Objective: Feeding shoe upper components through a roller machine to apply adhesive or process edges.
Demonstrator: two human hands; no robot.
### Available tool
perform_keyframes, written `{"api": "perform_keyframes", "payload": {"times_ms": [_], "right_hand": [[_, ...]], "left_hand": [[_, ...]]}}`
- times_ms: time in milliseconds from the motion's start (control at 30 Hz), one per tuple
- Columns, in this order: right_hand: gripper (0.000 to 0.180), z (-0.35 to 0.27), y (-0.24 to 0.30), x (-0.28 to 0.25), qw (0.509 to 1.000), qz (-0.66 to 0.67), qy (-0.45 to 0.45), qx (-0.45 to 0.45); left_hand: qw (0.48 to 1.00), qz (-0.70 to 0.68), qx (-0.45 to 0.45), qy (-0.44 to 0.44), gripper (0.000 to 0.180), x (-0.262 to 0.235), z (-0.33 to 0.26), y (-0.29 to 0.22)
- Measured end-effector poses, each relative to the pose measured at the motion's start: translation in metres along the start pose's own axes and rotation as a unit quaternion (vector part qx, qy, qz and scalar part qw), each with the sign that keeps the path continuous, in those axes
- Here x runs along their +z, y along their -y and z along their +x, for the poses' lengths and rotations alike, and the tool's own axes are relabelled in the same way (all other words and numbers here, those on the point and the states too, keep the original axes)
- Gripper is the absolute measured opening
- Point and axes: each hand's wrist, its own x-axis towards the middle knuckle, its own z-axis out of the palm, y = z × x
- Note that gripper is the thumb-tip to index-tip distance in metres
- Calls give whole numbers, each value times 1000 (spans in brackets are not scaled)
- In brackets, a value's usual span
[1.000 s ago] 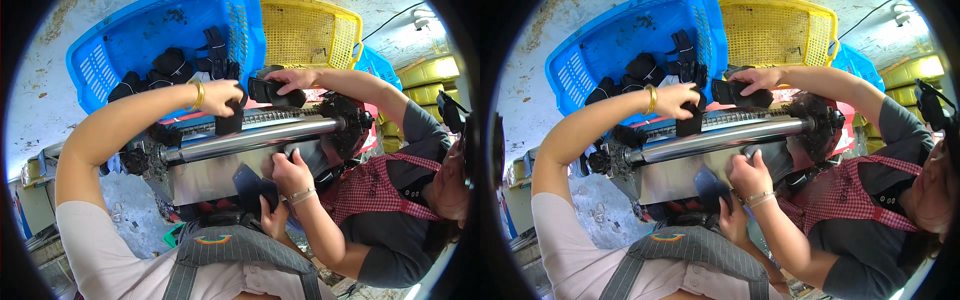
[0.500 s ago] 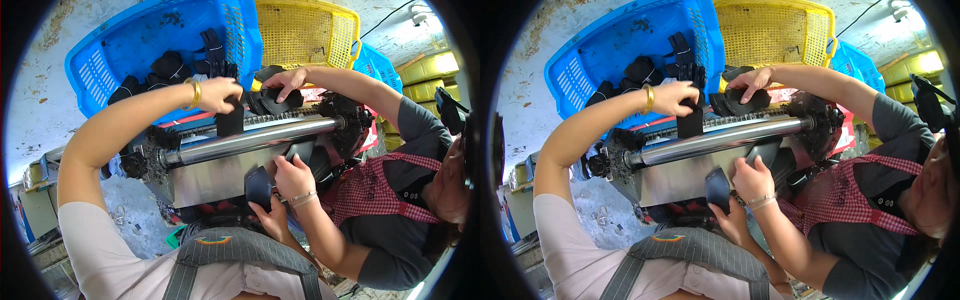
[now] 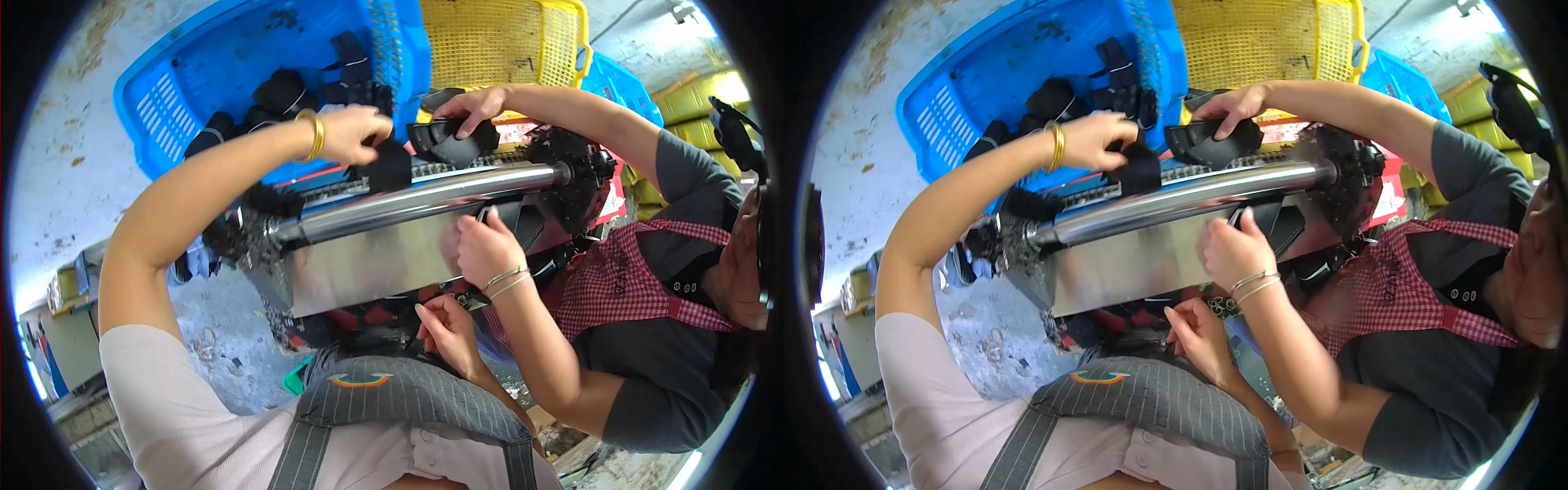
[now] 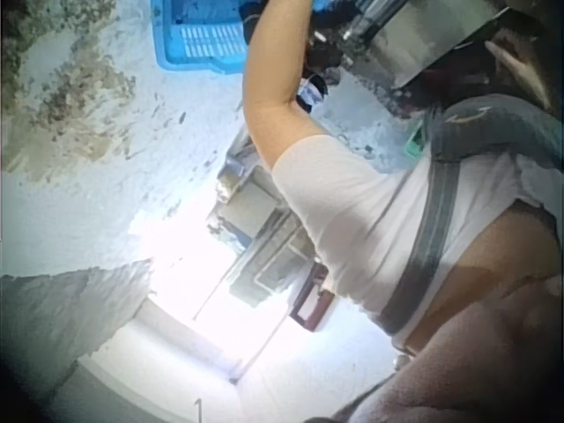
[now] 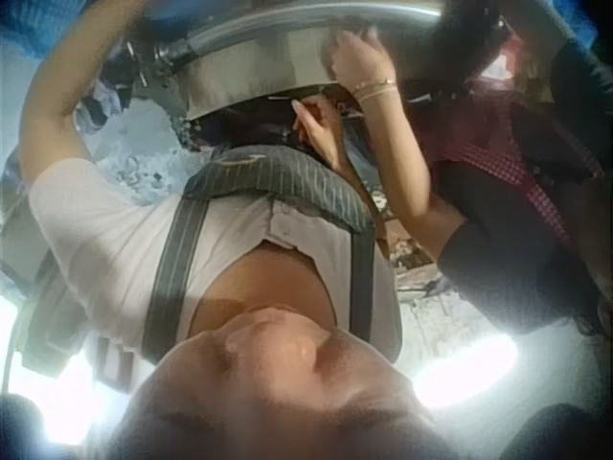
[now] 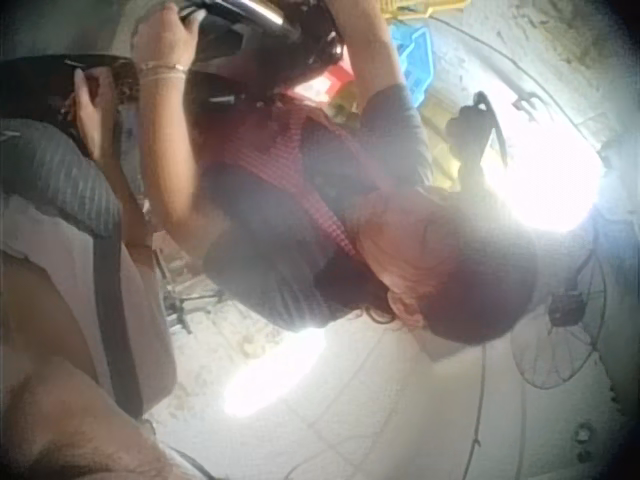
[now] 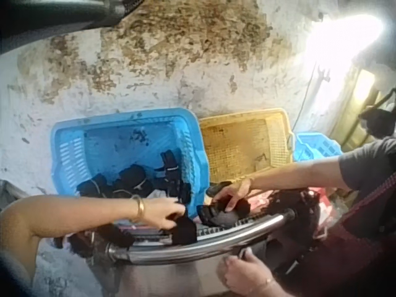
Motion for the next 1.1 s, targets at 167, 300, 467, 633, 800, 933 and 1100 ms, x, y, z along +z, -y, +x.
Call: {"api": "perform_keyframes", "payload": {"times_ms": [167,300,467,633,800,933,1100], "right_hand": [[16,-1,-36,7,993,-113,38,-27],[20,24,-93,28,973,-158,145,-82],[32,42,-134,61,935,-258,234,-60],[46,46,-151,122,983,-60,152,84],[51,77,-169,149,960,-191,173,-112],[55,95,-187,151,914,-370,93,-142],[60,87,-174,165,906,-404,94,-82]], "left_hand": [[963,133,-102,-211,19,-65,-85,-27],[829,159,-306,-440,43,-47,-208,-100],[651,270,-367,-607,36,104,-300,-170],[787,209,-386,-435,31,282,-289,-200],[813,108,-416,-393,33,335,-265,-198],[806,-93,-327,-484,38,312,-279,-197],[512,-370,-534,-562,47,370,-284,-168]]}}
